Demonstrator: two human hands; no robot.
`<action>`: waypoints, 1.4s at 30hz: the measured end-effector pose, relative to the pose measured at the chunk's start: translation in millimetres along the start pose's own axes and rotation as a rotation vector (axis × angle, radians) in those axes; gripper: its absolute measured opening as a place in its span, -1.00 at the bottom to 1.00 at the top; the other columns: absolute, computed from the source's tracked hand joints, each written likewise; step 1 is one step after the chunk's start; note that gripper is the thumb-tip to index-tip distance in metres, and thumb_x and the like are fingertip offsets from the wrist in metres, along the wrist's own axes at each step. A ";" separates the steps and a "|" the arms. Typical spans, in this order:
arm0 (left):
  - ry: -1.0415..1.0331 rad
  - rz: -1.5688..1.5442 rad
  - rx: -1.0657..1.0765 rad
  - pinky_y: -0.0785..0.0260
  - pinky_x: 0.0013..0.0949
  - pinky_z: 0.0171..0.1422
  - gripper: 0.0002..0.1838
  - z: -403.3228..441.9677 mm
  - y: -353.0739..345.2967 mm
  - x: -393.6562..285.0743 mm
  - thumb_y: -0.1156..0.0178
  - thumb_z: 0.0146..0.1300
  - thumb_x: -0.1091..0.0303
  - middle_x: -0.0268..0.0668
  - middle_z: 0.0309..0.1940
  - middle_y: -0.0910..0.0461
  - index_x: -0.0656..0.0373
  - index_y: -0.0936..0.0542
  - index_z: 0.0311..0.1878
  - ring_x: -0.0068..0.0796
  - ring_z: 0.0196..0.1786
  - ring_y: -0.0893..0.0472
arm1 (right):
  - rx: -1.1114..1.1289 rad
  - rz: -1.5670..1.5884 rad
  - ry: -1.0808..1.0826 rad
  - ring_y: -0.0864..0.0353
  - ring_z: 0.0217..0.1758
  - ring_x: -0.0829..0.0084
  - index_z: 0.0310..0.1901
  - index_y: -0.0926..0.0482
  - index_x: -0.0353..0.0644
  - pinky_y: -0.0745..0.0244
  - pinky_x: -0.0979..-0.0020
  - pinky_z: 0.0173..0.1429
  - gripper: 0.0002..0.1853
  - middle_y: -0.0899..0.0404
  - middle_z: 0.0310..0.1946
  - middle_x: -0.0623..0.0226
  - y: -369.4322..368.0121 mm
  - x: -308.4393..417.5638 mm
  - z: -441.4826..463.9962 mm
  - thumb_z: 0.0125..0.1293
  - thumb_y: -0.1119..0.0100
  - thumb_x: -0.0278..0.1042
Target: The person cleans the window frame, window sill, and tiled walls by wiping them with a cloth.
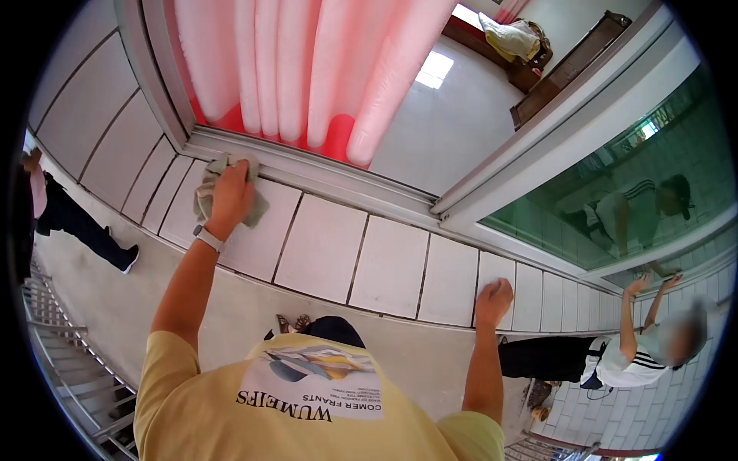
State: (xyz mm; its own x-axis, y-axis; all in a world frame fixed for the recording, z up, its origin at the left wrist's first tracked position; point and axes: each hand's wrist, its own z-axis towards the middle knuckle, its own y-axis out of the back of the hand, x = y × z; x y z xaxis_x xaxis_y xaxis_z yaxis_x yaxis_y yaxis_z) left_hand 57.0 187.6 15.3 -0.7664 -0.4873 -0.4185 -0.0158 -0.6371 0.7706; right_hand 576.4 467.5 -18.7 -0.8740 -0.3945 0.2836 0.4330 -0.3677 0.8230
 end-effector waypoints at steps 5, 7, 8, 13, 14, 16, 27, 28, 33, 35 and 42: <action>-0.209 -0.156 0.082 -0.32 0.03 -0.11 -0.80 -9.1 -5.9 -43.1 -0.06 0.00 0.51 -0.01 -0.39 -0.51 0.26 -0.39 -0.25 0.06 -0.19 -0.47 | 0.000 -0.002 -0.002 -0.43 0.06 -0.06 -0.07 -0.48 -0.42 -0.30 0.10 0.20 -0.68 -0.51 -0.06 -0.11 -2.4 -1.8 0.8 0.23 0.01 -0.38; -0.221 -0.187 0.111 -0.31 0.01 -0.09 -0.78 -10.9 -9.4 -53.2 -0.06 -0.01 0.52 -0.02 -0.38 -0.50 0.27 -0.39 -0.23 0.06 -0.17 -0.46 | 0.019 -0.012 0.012 -0.43 0.05 -0.06 -0.06 -0.48 -0.42 -0.30 0.09 0.19 -0.68 -0.50 -0.07 -0.11 -0.1 0.0 1.0 0.23 0.02 -0.37; -0.258 -0.250 0.124 -0.29 0.02 -0.07 -0.75 -11.8 -13.0 -58.0 -0.03 -0.01 0.54 0.01 -0.36 -0.48 0.29 -0.38 -0.20 0.08 -0.16 -0.44 | 0.035 -0.019 0.019 -0.43 0.05 -0.06 -0.05 -0.48 -0.42 -0.30 0.09 0.19 -0.68 -0.50 -0.07 -0.11 1.7 2.1 1.1 0.24 0.02 -0.37; -0.347 -0.420 0.260 -0.27 0.00 -0.04 -0.68 -9.6 -24.1 -80.3 0.02 0.00 0.57 0.04 -0.31 -0.47 0.32 -0.37 -0.09 0.09 -0.15 -0.42 | 0.018 -0.010 0.005 -0.43 0.04 -0.07 -0.05 -0.47 -0.43 -0.30 0.08 0.18 -0.67 -0.50 -0.08 -0.12 3.4 8.0 1.0 0.24 0.02 -0.38; -0.349 -0.422 0.266 -0.27 0.00 -0.04 -0.68 -9.9 -27.4 -85.9 0.02 0.00 0.57 0.04 -0.31 -0.47 0.32 -0.37 -0.09 0.09 -0.15 -0.42 | 0.018 -0.004 0.020 -0.44 0.03 -0.07 -0.05 -0.47 -0.43 -0.30 0.08 0.18 -0.68 -0.50 -0.08 -0.13 3.1 6.2 -0.1 0.24 0.02 -0.38; -0.375 -0.466 0.285 -0.27 -0.02 -0.04 -0.67 -11.3 -34.8 -98.3 0.03 0.02 0.56 0.04 -0.30 -0.46 0.32 -0.36 -0.07 0.08 -0.15 -0.42 | -0.002 -0.010 0.048 -0.44 0.03 -0.08 -0.05 -0.47 -0.43 -0.30 0.07 0.17 -0.68 -0.50 -0.08 -0.13 0.0 -2.3 -0.7 0.24 0.01 -0.37; -0.563 -0.501 0.486 -0.30 -0.02 -0.08 -0.67 -9.2 -78.9 -167.1 0.00 0.02 0.54 0.00 -0.29 -0.51 0.30 -0.36 -0.08 0.05 -0.17 -0.45 | -0.011 -0.026 0.056 -0.41 0.07 -0.05 -0.02 -0.45 -0.39 -0.29 0.08 0.19 -0.68 -0.49 -0.04 -0.09 1.8 1.1 -2.0 0.27 0.02 -0.36; -0.578 -0.498 0.500 -0.30 -0.02 -0.08 -0.67 -10.0 -84.0 -174.8 0.00 0.02 0.54 0.00 -0.29 -0.51 0.30 -0.36 -0.08 0.05 -0.17 -0.45 | -0.012 -0.026 0.036 -0.41 0.07 -0.05 -0.02 -0.45 -0.39 -0.29 0.08 0.19 -0.68 -0.49 -0.04 -0.09 3.8 4.1 -0.2 0.27 0.02 -0.36; -0.733 -0.584 0.403 -0.27 -0.10 0.01 -0.58 -15.8 -110.5 -210.7 0.01 0.05 0.56 0.05 -0.20 -0.50 0.43 -0.35 0.05 0.06 -0.16 -0.43 | -0.033 -0.019 0.017 -0.40 0.09 -0.03 -0.04 -0.44 -0.35 -0.28 0.08 0.19 -0.70 -0.48 -0.04 -0.05 4.0 8.9 -2.0 0.26 0.02 -0.37; -0.763 -0.577 0.403 -0.27 -0.09 0.00 -0.61 -15.6 -116.2 -227.8 0.00 0.05 0.55 0.04 -0.27 -0.51 0.42 -0.35 0.01 0.05 -0.19 -0.44 | -0.036 -0.008 -0.019 -0.40 0.09 -0.03 -0.04 -0.44 -0.35 -0.29 0.09 0.19 -0.70 -0.48 -0.04 -0.04 6.0 12.2 -1.7 0.26 0.02 -0.37; -0.761 -0.638 0.455 -0.26 -0.13 -0.04 -0.63 -23.7 -129.6 -256.1 0.00 0.07 0.53 -0.07 -0.37 -0.50 0.34 -0.33 0.01 -0.03 -0.19 -0.44 | -0.050 0.019 -0.007 -0.42 0.09 0.00 -0.04 -0.46 -0.33 -0.33 0.10 0.18 -0.71 -0.50 -0.03 0.01 2.6 5.2 -2.5 0.26 0.00 -0.36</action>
State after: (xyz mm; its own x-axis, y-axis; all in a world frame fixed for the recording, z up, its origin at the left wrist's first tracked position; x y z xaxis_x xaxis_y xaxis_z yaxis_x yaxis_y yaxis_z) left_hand 270.5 380.8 11.2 -0.7270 0.4511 -0.5178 -0.6671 -0.2850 0.6883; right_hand 573.6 462.3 -16.3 -0.8672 -0.3958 0.3021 0.4594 -0.4021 0.7920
